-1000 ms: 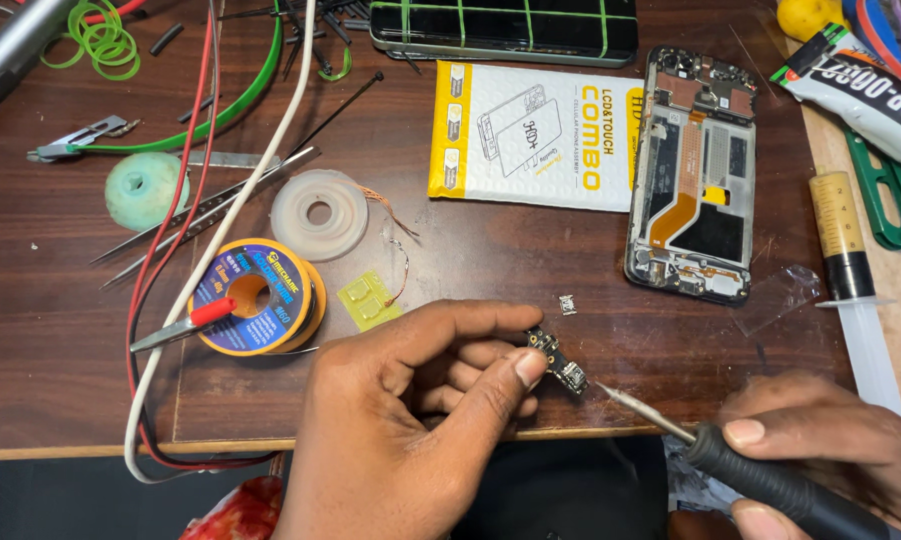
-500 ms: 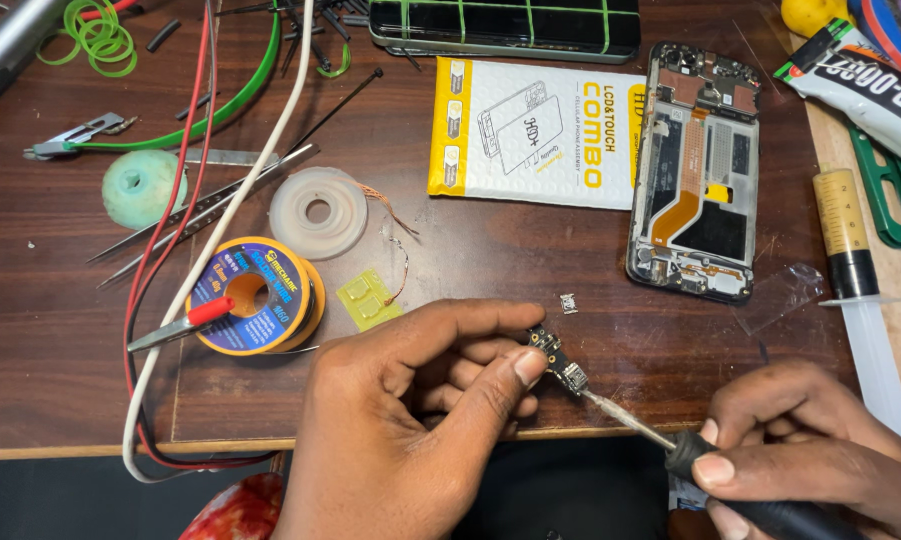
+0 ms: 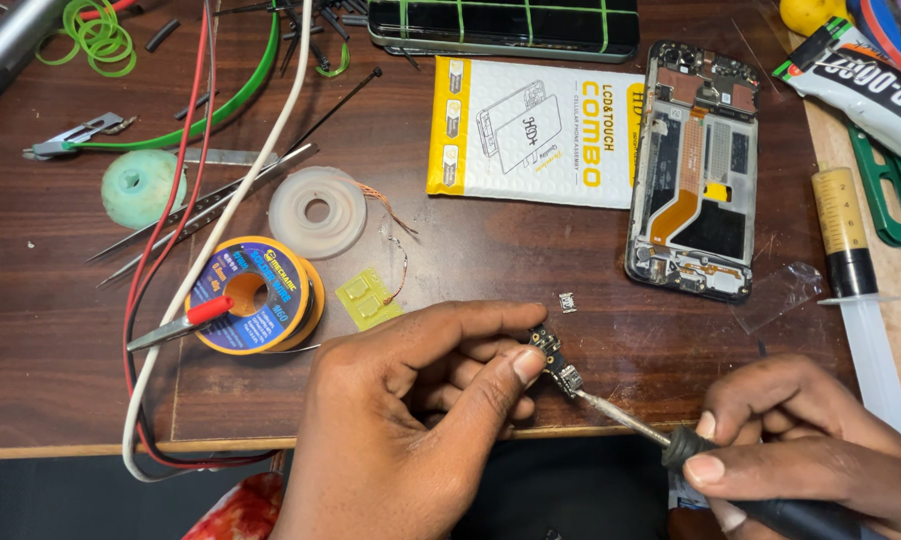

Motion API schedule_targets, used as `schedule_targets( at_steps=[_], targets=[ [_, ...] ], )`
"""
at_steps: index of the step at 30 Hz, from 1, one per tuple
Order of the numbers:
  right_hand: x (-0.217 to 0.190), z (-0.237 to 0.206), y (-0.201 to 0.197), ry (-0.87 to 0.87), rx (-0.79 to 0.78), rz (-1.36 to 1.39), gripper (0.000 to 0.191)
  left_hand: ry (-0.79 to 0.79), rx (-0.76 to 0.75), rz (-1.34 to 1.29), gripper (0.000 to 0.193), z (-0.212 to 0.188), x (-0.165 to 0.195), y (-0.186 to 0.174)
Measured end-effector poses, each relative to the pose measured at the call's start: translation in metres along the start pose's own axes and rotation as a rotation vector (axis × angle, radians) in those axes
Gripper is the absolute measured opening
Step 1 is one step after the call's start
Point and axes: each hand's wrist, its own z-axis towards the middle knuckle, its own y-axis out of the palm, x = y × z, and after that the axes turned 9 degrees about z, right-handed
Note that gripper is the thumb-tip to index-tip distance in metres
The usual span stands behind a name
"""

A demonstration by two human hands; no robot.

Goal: The person solders a small circuit board using a soldering iron and flux, then cleans the board and a disassembled phone chassis with a toothbrush. The person places the circuit board into the phone chassis and connects a battery.

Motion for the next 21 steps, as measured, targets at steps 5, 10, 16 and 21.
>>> schedule_targets(
  at_steps=[5,10,16,21],
  targets=[
    [0.006,-0.008,0.0,0.033,0.072,0.113,0.034,-0.005,-0.003,0.029,0.027,0.0,0.001,0.0],
    [0.014,-0.013,-0.008,0.0,0.117,0.059,0.038,-0.05,-0.022,-0.022,0.028,0.0,0.001,-0.001],
    [0.021,-0.015,-0.006,-0.091,0.199,0.05,0.036,-0.046,-0.047,-0.012,0.029,0.0,0.003,-0.002],
    [0.016,-0.013,-0.005,-0.127,0.228,0.104,0.037,0.069,-0.038,0.082,0.027,0.0,0.007,-0.005]
  ],
)
